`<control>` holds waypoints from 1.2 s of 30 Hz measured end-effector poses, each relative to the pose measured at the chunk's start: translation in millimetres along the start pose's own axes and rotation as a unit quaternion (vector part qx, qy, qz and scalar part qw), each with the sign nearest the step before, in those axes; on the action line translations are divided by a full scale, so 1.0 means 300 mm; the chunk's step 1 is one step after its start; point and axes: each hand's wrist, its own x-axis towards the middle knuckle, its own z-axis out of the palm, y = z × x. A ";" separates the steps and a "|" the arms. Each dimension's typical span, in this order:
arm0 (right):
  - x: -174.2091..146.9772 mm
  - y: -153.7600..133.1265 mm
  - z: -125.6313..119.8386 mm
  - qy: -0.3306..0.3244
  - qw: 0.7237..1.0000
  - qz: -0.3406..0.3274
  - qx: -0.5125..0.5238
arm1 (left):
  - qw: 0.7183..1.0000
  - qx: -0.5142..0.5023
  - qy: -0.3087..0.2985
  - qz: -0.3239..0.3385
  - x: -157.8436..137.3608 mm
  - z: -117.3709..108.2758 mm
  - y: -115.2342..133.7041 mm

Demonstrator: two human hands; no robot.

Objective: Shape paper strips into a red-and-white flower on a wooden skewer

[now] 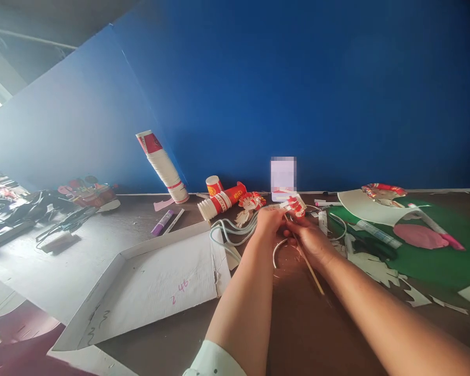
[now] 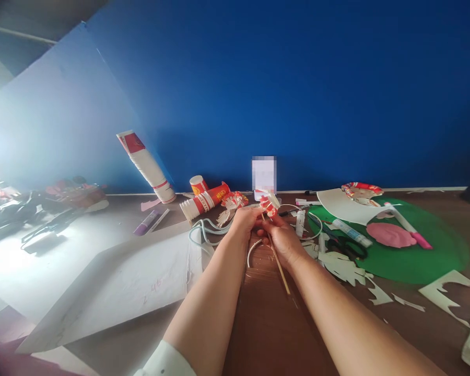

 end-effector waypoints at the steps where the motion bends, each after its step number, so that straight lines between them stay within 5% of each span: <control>1: 0.001 0.001 -0.001 0.001 1.000 0.003 0.004 | 1.000 0.021 -0.001 0.015 0.006 0.000 -0.003; 36: 0.006 0.009 -0.010 -0.021 0.999 -0.027 -0.025 | 0.999 -0.029 -0.031 -0.014 -0.023 -0.001 0.004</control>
